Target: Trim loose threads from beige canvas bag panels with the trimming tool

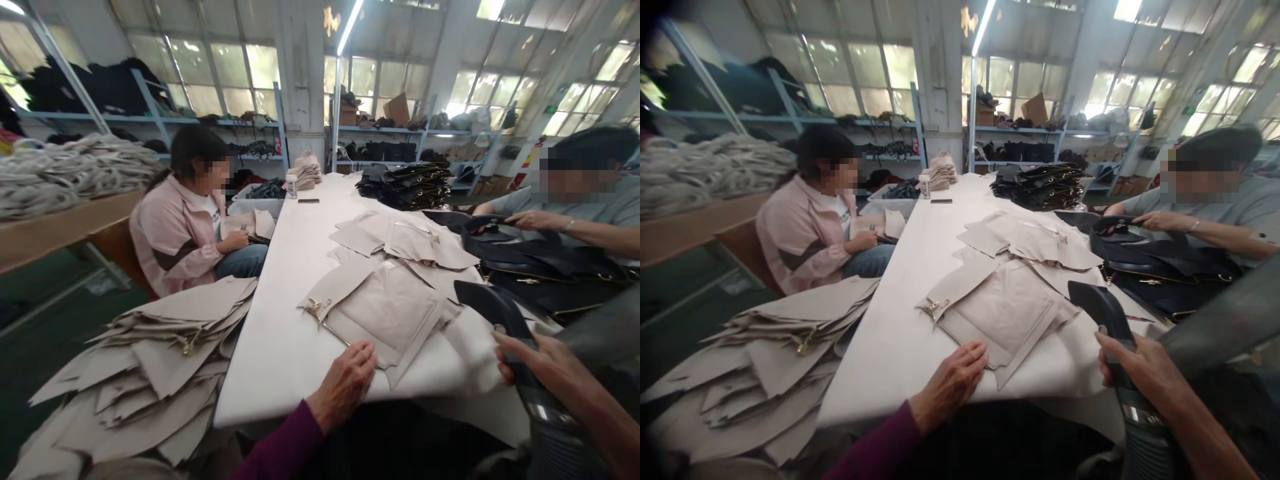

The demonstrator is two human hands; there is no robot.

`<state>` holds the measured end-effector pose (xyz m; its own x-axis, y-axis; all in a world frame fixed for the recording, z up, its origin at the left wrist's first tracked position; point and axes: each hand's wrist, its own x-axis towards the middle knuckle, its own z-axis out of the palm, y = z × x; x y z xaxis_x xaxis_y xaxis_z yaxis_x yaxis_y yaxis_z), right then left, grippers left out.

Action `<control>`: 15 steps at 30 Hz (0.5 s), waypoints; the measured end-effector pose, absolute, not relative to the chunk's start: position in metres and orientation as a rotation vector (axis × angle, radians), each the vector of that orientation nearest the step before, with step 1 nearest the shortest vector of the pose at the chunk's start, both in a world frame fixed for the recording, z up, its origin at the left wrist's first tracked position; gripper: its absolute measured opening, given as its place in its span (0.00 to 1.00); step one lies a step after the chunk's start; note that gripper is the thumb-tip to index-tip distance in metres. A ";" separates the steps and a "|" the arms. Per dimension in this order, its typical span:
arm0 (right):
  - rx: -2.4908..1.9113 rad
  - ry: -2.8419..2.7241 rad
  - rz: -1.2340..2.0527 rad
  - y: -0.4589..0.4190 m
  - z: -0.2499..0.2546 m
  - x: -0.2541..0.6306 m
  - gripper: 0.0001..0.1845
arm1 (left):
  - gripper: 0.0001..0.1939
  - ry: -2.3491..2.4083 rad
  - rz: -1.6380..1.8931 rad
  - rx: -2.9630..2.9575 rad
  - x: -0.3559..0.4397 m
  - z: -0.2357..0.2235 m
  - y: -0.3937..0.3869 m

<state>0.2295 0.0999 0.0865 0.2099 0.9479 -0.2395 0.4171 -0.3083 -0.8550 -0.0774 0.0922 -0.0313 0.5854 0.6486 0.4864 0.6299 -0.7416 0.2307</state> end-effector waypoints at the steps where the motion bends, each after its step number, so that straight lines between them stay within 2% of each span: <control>1: -1.855 -1.243 1.019 0.096 0.091 0.232 0.16 | 0.12 1.097 0.894 2.751 -0.079 -0.032 0.092; 4: -1.925 -1.307 0.948 0.082 0.105 0.231 0.19 | 0.10 1.227 1.058 2.606 -0.092 -0.033 0.097; 7: -1.891 -1.591 0.995 0.067 0.108 0.214 0.24 | 0.10 1.747 1.270 2.357 -0.114 -0.029 0.113; 9: -1.808 -1.751 1.076 0.060 0.104 0.195 0.23 | 0.12 2.000 1.266 2.267 -0.127 -0.025 0.128; 13: -1.619 -1.888 1.264 0.052 0.090 0.151 0.17 | 0.05 1.875 1.235 2.033 -0.140 -0.018 0.154; 15: -1.546 -1.915 1.332 0.052 0.087 0.133 0.14 | 0.08 1.759 1.292 1.901 -0.143 -0.015 0.163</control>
